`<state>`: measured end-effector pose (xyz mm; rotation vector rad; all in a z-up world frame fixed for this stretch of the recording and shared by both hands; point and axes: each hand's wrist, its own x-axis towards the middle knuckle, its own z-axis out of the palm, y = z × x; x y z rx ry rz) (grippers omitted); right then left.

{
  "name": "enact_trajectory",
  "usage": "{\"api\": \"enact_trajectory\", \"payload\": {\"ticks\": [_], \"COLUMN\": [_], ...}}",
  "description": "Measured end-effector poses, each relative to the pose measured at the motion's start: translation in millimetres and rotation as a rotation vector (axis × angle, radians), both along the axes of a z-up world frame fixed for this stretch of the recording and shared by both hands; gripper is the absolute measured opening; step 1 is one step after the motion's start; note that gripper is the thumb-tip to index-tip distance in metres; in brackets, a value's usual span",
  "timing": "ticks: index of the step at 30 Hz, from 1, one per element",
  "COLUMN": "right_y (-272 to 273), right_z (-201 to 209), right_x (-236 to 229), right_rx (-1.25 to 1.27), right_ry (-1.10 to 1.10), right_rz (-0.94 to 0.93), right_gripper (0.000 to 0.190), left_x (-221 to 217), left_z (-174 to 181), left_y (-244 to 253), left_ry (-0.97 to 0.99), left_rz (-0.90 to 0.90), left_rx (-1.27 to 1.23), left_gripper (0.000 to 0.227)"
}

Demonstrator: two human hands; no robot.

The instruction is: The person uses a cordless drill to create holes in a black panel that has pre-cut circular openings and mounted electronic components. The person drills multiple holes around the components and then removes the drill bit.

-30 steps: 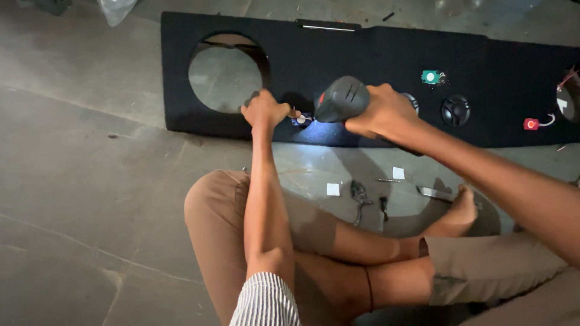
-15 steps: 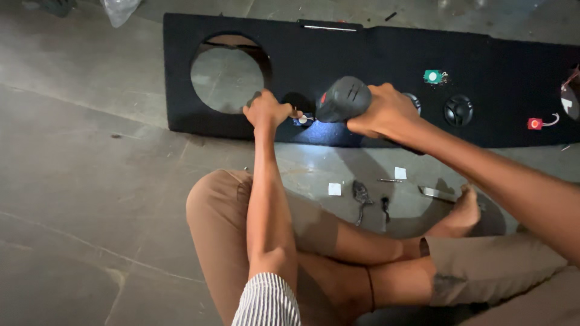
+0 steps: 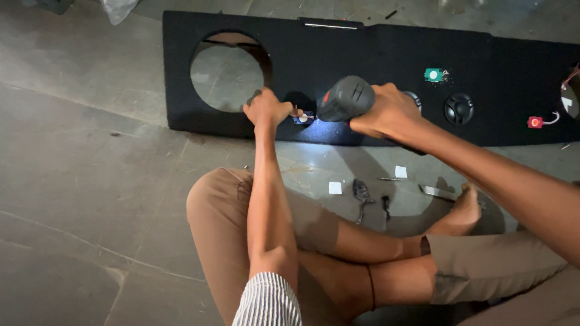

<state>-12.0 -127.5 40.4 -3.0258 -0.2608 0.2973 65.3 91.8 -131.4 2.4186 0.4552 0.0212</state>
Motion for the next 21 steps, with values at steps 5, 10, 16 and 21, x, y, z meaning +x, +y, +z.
{"api": "enact_trajectory", "payload": {"ticks": [5, 10, 16, 21], "right_y": [-1.1, -1.7, 1.7, -0.1], "right_z": [-4.6, -2.5, -0.7, -4.3], "right_x": [2.2, 1.1, -2.3, -3.0], "right_rx": [-0.029, 0.013, -0.055, -0.008], "right_ry": [0.002, -0.021, 0.032, 0.013], "right_rz": [0.009, 0.003, -0.004, 0.019], "right_gripper": [0.025, 0.025, 0.021, 0.024], "left_x": [2.2, 2.0, 3.8, 5.6], "left_z": [0.0, -4.0, -7.3, -10.2], "left_y": [1.6, -1.3, 0.2, -0.4], "left_ry": [-0.001, -0.019, -0.015, -0.026], "left_rz": [-0.006, -0.007, 0.003, 0.012], "left_rx": [0.012, 0.011, 0.05, 0.04], "left_gripper": [0.084, 0.076, 0.079, 0.086]}}
